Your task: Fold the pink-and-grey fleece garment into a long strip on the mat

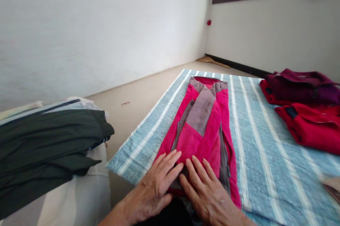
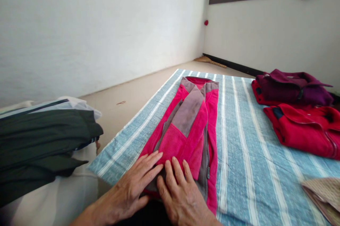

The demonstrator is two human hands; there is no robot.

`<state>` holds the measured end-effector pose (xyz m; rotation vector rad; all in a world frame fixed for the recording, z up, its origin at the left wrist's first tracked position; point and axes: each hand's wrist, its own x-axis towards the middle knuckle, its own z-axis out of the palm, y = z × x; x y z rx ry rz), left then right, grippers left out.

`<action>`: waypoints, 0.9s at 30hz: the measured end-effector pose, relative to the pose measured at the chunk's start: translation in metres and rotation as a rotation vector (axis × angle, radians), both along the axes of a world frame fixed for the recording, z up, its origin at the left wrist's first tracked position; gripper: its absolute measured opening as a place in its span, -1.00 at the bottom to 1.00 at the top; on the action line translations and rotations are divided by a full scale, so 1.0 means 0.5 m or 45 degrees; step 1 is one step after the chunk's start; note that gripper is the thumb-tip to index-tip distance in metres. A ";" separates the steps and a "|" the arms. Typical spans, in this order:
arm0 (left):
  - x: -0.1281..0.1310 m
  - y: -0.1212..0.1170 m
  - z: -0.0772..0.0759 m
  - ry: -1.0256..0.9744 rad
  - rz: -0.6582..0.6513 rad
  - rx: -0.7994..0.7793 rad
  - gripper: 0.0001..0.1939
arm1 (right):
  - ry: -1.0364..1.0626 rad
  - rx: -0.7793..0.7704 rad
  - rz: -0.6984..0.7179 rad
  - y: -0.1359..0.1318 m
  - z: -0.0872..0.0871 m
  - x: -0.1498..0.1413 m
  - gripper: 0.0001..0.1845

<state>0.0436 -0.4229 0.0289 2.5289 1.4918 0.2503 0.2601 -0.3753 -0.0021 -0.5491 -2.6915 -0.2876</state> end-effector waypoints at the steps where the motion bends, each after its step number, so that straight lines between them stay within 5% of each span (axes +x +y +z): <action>1: -0.002 -0.001 -0.002 0.001 -0.005 0.012 -0.13 | 0.029 0.015 -0.014 -0.001 -0.006 -0.003 -0.54; 27: -0.014 -0.002 -0.017 0.050 -0.036 0.065 0.03 | 0.404 0.260 -0.107 0.003 -0.042 -0.043 -0.66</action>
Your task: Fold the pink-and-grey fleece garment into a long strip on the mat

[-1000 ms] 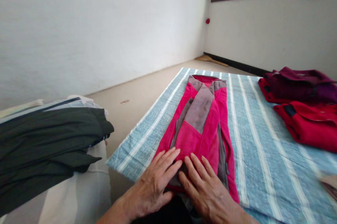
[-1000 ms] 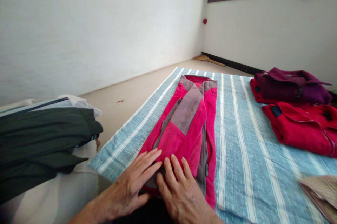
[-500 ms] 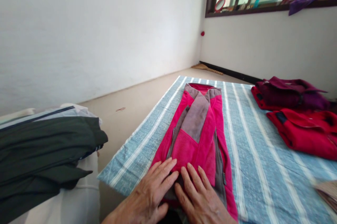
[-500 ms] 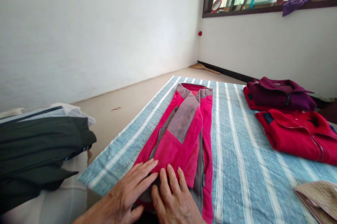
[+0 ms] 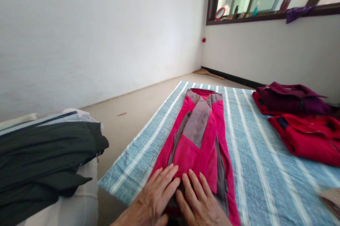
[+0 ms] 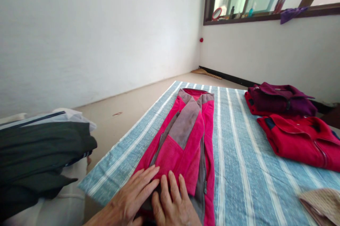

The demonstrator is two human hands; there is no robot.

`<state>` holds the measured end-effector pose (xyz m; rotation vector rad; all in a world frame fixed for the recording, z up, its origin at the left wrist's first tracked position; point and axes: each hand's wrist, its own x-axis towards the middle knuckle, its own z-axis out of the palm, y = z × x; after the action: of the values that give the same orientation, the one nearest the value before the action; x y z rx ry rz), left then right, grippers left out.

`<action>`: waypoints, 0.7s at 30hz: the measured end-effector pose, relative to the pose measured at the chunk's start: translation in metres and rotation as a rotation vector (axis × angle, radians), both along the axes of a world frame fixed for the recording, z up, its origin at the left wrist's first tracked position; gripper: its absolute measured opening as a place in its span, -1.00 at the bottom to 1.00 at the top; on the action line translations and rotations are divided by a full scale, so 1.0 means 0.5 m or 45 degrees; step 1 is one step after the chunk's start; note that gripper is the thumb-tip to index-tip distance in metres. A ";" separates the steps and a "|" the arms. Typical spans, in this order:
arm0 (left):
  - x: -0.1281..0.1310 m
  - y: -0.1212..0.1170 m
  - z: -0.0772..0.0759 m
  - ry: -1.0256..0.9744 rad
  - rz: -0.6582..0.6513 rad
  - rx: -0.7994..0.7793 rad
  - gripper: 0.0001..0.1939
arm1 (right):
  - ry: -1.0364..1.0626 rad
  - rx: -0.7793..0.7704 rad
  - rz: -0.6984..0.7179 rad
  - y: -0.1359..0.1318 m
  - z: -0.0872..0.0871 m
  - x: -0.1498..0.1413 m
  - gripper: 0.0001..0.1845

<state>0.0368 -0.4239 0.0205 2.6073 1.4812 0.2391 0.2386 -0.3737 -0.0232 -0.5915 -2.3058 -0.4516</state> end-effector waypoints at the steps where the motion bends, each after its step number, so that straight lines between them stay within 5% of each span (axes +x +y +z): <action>1: 0.002 0.000 0.004 0.003 0.003 0.003 0.01 | 0.008 -0.003 -0.005 0.000 -0.003 -0.001 -0.66; 21: -0.007 0.012 0.039 -0.012 0.013 0.037 -0.09 | 0.323 0.125 -0.094 0.010 -0.036 -0.049 -0.71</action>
<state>0.0334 -0.4180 0.0400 2.6179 1.4998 0.2753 0.2139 -0.3688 -0.0413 -0.6479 -2.0152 -0.4924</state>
